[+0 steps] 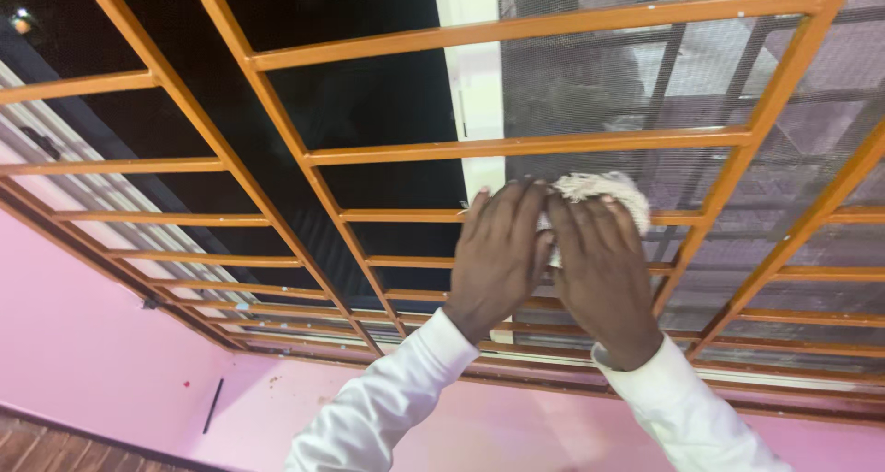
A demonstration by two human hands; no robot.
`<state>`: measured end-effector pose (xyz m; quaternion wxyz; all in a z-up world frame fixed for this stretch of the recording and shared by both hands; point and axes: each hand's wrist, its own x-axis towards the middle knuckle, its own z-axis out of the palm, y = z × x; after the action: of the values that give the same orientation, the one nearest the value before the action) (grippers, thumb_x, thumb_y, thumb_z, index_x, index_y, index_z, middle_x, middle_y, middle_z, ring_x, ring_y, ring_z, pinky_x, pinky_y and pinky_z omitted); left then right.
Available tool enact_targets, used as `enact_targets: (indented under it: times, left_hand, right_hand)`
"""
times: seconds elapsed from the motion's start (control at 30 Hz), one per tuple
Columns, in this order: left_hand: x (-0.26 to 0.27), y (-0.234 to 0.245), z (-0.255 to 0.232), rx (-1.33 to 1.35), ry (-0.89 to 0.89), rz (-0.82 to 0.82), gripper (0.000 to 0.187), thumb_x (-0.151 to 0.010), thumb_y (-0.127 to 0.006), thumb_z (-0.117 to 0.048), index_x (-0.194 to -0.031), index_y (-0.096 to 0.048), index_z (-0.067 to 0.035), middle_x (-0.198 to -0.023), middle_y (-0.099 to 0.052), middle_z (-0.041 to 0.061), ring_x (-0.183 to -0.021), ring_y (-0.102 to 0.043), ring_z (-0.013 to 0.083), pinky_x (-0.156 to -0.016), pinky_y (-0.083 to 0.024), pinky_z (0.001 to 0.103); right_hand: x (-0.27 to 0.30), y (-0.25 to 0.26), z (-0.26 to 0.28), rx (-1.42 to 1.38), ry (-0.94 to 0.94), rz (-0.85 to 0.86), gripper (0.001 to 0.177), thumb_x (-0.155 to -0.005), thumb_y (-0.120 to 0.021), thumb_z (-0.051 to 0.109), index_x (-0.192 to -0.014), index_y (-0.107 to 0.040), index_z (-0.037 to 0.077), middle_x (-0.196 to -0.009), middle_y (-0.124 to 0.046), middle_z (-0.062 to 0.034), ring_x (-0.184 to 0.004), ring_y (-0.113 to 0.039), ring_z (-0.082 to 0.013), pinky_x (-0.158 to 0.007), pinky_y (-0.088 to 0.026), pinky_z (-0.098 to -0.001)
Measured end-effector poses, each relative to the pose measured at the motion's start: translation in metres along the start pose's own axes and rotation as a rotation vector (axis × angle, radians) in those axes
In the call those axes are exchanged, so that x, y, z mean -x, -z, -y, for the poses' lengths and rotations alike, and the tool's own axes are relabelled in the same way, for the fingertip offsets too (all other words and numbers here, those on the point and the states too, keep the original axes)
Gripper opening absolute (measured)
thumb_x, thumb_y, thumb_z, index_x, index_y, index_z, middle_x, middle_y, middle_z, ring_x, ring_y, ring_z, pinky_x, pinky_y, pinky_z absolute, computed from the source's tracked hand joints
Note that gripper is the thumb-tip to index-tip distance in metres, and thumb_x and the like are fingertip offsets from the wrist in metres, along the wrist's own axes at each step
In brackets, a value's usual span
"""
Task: The person wipes the bars of a window grill with a cloth.
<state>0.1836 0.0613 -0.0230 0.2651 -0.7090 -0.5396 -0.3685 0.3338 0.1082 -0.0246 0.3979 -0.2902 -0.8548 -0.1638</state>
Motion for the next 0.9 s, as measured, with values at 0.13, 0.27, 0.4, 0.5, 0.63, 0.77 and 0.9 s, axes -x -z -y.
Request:
enact_targets:
  times: [0.13,0.27,0.4,0.5,0.63,0.77,0.9]
  left_hand:
    - [-0.019,-0.013,-0.038,-0.001,-0.069,0.005,0.052,-0.107,-0.051,-0.029,-0.148,-0.044,0.001,-0.144,-0.054,0.019,-0.137,-0.054,0.0314,-0.127,-0.032,0.050]
    - [-0.028,-0.015,-0.054,0.026,-0.060,0.022,0.049,-0.106,-0.051,-0.030,-0.143,-0.047,0.001,-0.136,-0.057,0.018,-0.129,-0.058,0.0304,-0.127,-0.033,0.050]
    - [-0.027,-0.011,-0.051,0.035,-0.053,0.049,0.045,-0.107,-0.051,-0.030,-0.141,-0.049,0.000,-0.131,-0.058,0.017,-0.125,-0.059,0.0301,-0.125,-0.033,0.051]
    - [-0.022,-0.009,-0.044,0.074,-0.060,0.025,0.042,-0.108,-0.050,-0.027,-0.142,-0.050,-0.003,-0.137,-0.058,0.014,-0.129,-0.059,0.0290,-0.126,-0.034,0.052]
    - [-0.010,-0.002,-0.024,0.059,-0.080,-0.018,0.045,-0.106,-0.051,-0.026,-0.146,-0.049,-0.004,-0.142,-0.056,0.014,-0.134,-0.056,0.0287,-0.128,-0.034,0.052]
    - [0.010,0.015,0.009,0.071,-0.038,-0.012,0.047,-0.105,-0.054,-0.024,-0.148,-0.049,-0.006,-0.146,-0.054,0.013,-0.137,-0.054,0.0265,-0.126,-0.032,0.052]
    - [0.032,0.036,0.049,0.051,0.012,-0.008,0.045,-0.104,-0.058,-0.022,-0.146,-0.049,-0.007,-0.147,-0.053,0.012,-0.140,-0.051,0.0270,-0.127,-0.031,0.053]
  right_hand:
    - [0.019,0.017,-0.035,0.004,-0.035,-0.039,0.065,-0.080,-0.073,0.012,-0.140,-0.052,-0.002,-0.131,-0.061,-0.0182,-0.130,-0.053,-0.0341,-0.122,-0.029,-0.0499]
    - [0.030,0.024,-0.048,-0.028,-0.040,-0.071,0.062,-0.081,-0.071,0.009,-0.139,-0.053,-0.002,-0.132,-0.060,-0.0170,-0.134,-0.052,-0.0328,-0.124,-0.027,-0.0502]
    - [0.031,0.014,-0.043,0.001,-0.095,-0.106,0.060,-0.082,-0.070,0.011,-0.139,-0.053,0.000,-0.131,-0.059,-0.0175,-0.133,-0.050,-0.0354,-0.124,-0.025,-0.0559]
    - [0.031,0.001,-0.032,0.027,-0.131,-0.162,0.055,-0.091,-0.068,0.011,-0.142,-0.049,0.000,-0.136,-0.055,-0.0188,-0.137,-0.046,-0.0381,-0.127,-0.021,-0.0604]
    - [0.025,-0.013,-0.008,0.055,-0.174,-0.159,0.060,-0.091,-0.065,0.010,-0.147,-0.044,0.001,-0.142,-0.052,-0.0171,-0.140,-0.044,-0.0380,-0.128,-0.016,-0.0623]
    - [0.010,-0.029,0.027,0.066,-0.160,-0.130,0.068,-0.089,-0.068,0.014,-0.149,-0.041,0.001,-0.145,-0.051,-0.0177,-0.140,-0.043,-0.0381,-0.129,-0.015,-0.0626]
    - [-0.014,-0.048,0.068,0.015,-0.110,-0.109,0.079,-0.082,-0.075,0.024,-0.147,-0.038,-0.002,-0.140,-0.051,-0.0211,-0.134,-0.042,-0.0405,-0.121,-0.018,-0.0641]
